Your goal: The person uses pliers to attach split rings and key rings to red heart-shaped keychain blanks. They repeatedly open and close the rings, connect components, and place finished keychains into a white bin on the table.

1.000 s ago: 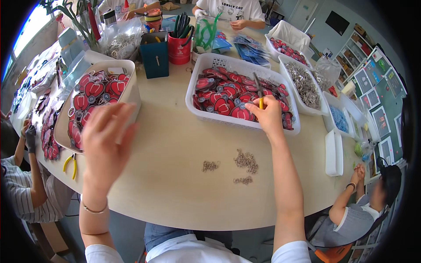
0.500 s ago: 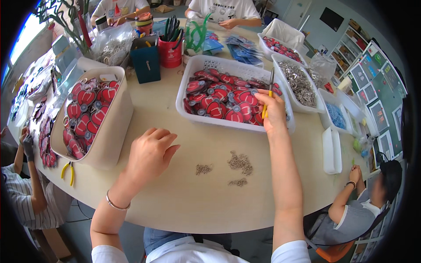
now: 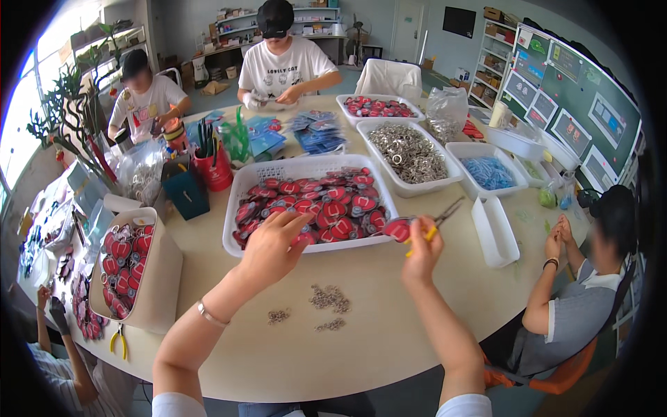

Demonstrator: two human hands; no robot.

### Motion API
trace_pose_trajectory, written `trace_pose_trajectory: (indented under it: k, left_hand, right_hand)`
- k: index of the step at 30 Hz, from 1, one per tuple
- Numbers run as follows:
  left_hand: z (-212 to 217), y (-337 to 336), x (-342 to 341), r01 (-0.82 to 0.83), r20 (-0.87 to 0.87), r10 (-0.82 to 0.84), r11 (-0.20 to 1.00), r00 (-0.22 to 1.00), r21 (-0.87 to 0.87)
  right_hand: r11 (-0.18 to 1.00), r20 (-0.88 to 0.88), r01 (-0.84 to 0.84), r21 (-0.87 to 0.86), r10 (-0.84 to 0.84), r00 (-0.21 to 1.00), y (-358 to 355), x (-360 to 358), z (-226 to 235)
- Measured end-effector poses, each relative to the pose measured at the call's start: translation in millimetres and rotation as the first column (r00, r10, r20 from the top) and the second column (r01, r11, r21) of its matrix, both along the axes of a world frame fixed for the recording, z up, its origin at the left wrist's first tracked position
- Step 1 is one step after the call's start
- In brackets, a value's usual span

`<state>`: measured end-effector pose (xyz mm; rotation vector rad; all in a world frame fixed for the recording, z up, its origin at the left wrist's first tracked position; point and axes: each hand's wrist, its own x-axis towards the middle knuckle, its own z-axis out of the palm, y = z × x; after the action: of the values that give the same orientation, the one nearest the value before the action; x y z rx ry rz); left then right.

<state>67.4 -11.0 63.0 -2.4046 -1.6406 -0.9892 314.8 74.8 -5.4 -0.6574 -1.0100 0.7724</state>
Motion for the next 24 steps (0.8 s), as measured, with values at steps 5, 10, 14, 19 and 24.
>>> trace_pose_trajectory:
  k: [5, 10, 14, 19, 24]
  left_hand:
    - [-3.3, 101.5, 49.0, 0.061, -0.07, -0.061, 0.998, 0.996, -0.002]
    - [-7.3, 225.6, 120.5, -0.003, -0.166, -0.002, 1.0, 0.986, -0.031]
    - [-9.0, 302.4, 150.4, -0.13, -0.28, 0.078, 0.976, 0.957, -0.173]
    - [-41.2, 366.6, 157.1, -0.302, -0.509, 0.11, 0.9, 0.854, -0.314]
    - [-32.3, 383.0, 170.6, -0.239, -0.536, -0.041, 0.864, 0.843, -0.442]
  right_hand:
    - [0.99, 0.011, 0.013, -0.143, -0.012, 1.0, 21.3, 51.0, -48.6]
    - [0.994, 0.168, 0.08, -0.072, -0.067, 0.983, 32.8, 64.8, -68.1]
    - [0.99, 0.214, 0.032, -0.135, -0.002, 0.977, 33.2, 56.6, -79.9]
    - [0.982, 0.199, 0.047, -0.182, -0.01, 0.98, 29.5, 59.8, -59.4]
    - [0.972, 0.256, 0.039, -0.234, 0.023, 0.967, 28.1, 62.3, -57.2]
